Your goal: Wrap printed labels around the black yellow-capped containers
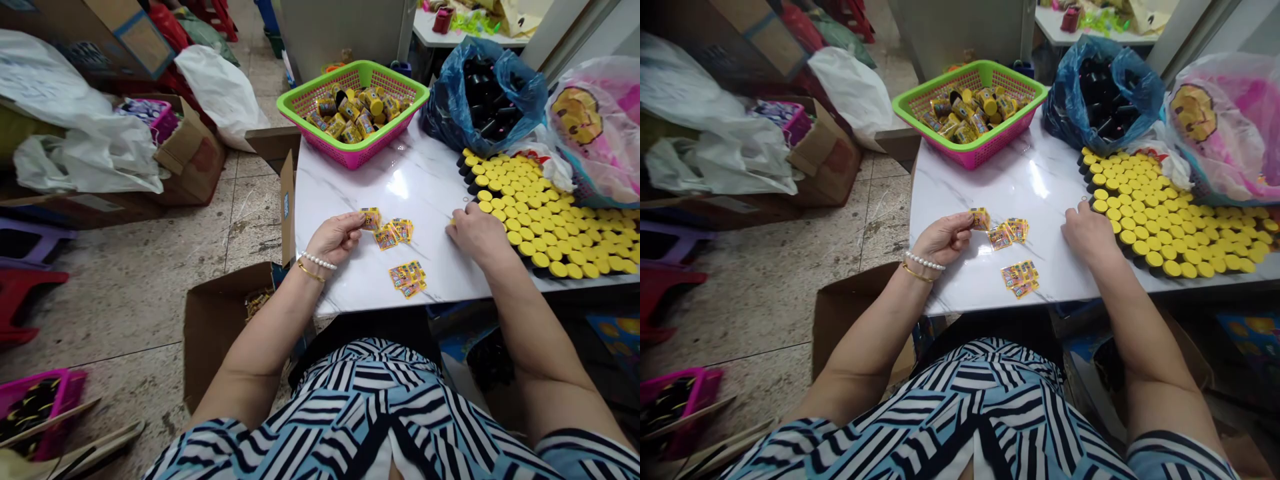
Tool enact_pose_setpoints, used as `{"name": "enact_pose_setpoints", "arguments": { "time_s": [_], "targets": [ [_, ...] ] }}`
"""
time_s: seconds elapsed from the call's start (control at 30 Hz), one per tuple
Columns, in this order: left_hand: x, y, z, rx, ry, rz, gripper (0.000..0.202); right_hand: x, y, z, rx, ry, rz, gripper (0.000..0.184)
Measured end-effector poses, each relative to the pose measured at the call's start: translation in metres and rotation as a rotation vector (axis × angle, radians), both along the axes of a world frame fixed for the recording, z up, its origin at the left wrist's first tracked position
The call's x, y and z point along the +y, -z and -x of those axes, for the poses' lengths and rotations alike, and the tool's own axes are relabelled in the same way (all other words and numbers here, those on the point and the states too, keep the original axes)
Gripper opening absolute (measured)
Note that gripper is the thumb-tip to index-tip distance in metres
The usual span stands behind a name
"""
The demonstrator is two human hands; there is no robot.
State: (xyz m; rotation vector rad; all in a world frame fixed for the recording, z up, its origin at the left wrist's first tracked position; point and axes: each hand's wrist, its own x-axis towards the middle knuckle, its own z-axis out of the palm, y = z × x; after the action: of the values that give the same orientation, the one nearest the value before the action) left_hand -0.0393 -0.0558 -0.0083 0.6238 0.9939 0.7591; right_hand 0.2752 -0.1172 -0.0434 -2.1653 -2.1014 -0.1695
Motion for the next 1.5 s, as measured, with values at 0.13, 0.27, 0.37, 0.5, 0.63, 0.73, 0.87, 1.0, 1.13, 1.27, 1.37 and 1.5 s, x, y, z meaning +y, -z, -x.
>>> {"name": "enact_pose_setpoints", "arguments": {
  "time_s": [0.13,0.27,0.37,0.5,0.63,0.73,0.87,1.0,1.13,1.27,1.37,1.5],
  "targets": [
    [-0.001,0.002,-0.001,0.031,-0.030,0.001,0.014,0.008,-0.003,0.011,0.280,-0.064,-0.156,0.039],
    [-0.005,0.003,-0.003,0.065,-0.033,-0.045,0.017,0.012,0.000,0.031,0.356,-0.144,-0.116,0.045],
    [-0.006,0.003,-0.003,0.069,-0.024,-0.065,0.016,0.017,0.000,0.039,0.403,-0.131,-0.146,0.038],
    [-0.003,0.005,-0.002,0.051,-0.028,-0.052,0.022,0.036,-0.001,0.037,0.399,-0.285,-0.086,0.045],
    [0.002,0.007,0.000,0.006,-0.049,-0.026,0.016,0.056,0.005,0.036,0.526,-0.401,0.027,0.034],
    [0.004,0.005,0.001,-0.023,-0.052,-0.010,0.013,0.055,0.004,0.043,0.956,-0.386,-0.007,0.038],
    [0.004,0.003,0.000,-0.054,-0.032,0.008,0.014,0.042,-0.011,0.065,1.511,-0.458,0.064,0.052],
    [0.005,0.002,-0.001,-0.081,-0.052,0.022,0.013,0.037,-0.018,0.084,1.687,-0.398,0.127,0.056],
    [0.005,0.001,0.000,-0.120,-0.081,0.050,0.010,0.038,-0.011,0.090,1.631,-0.360,0.125,0.048],
    [0.003,0.003,0.000,-0.110,-0.052,0.001,0.006,0.036,-0.007,0.091,1.480,-0.353,0.005,0.040],
    [0.002,0.005,0.000,-0.088,-0.033,-0.040,0.009,0.035,-0.007,0.093,1.424,-0.387,-0.026,0.037],
    [0.002,0.006,0.000,-0.089,-0.031,-0.041,0.014,0.033,-0.010,0.095,1.212,-0.399,-0.114,0.033]
  ]
}}
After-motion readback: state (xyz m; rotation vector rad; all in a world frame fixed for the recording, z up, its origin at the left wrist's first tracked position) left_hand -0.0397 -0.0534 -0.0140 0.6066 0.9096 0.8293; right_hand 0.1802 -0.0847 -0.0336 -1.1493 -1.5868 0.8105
